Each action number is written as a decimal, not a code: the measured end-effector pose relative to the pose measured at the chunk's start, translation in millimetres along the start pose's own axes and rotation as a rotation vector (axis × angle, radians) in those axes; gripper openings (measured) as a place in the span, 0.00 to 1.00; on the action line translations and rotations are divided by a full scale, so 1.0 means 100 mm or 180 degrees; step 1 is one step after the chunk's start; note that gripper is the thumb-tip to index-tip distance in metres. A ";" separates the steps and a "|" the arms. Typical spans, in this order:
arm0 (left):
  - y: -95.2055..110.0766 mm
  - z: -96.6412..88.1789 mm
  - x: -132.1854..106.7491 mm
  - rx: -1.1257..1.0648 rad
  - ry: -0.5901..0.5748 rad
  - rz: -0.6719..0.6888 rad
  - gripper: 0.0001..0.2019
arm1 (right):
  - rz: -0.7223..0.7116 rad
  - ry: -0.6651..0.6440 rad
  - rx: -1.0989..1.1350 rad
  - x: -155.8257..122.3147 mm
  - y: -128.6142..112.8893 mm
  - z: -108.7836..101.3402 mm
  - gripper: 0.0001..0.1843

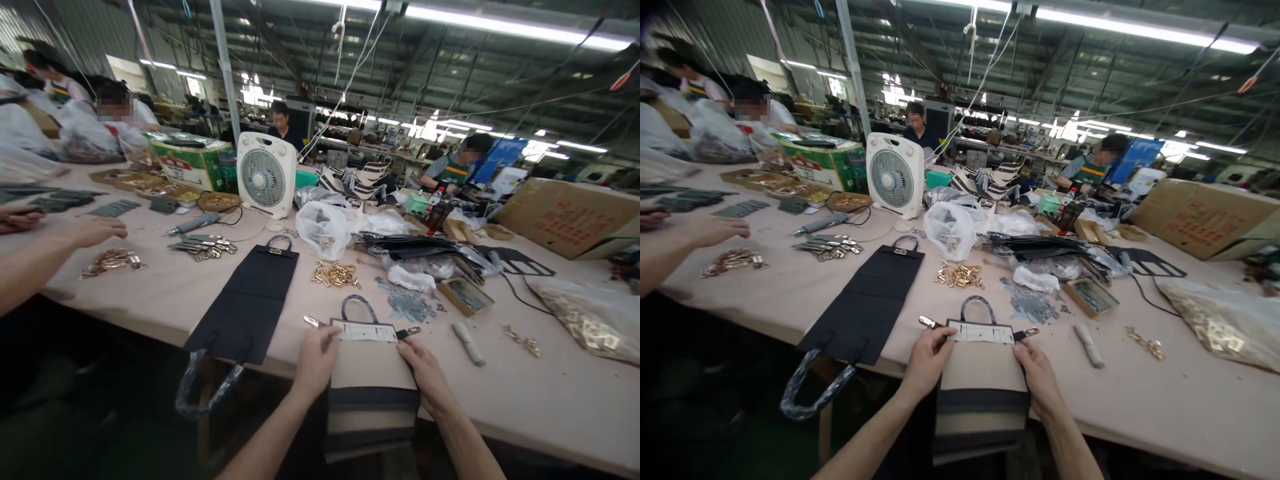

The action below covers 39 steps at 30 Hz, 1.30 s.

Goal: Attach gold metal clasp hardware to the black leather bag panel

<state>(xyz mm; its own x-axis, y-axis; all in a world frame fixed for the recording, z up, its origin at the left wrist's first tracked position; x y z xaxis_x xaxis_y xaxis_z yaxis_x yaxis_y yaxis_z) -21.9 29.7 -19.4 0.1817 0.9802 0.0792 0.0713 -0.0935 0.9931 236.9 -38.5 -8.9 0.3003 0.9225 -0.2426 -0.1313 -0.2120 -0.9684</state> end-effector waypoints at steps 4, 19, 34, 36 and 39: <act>0.02 -0.06 0.06 0.1115 0.0284 0.0485 0.15 | -0.0111 0.0274 -0.0316 0.10 0.09 0.10 0.40; -0.01 0.28 0.13 0.2328 -0.0593 0.2140 0.22 | -0.2870 0.0727 -0.3594 0.01 -0.10 0.34 0.28; 0.02 0.26 0.19 0.2517 -0.0593 0.1850 0.22 | -0.2936 -0.0473 -0.4029 0.18 0.03 0.67 0.28; 0.04 0.26 0.19 0.2539 -0.0560 0.1855 0.20 | -0.2926 -0.0502 -0.3883 0.17 0.05 0.67 0.27; 0.07 0.27 0.19 0.2549 -0.0525 0.1925 0.17 | -0.2935 -0.0413 -0.3436 0.16 0.08 0.60 0.24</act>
<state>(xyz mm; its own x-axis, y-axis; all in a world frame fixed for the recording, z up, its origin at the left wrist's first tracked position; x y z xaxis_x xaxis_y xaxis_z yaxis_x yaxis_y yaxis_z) 8.4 43.0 -13.5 0.5337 0.6991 0.4758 0.5475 -0.7145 0.4356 184.3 -5.8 -17.5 -0.2138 0.8733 0.4378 0.8502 0.3871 -0.3569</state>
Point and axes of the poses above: each hand's wrist, its own x-axis towards the middle knuckle, its own z-axis out of the palm, y = z × x, the point moved 3 cm from there along x, towards the middle knuckle, and after that the axes turned 2 degrees about -y, right-handed, at the moved point
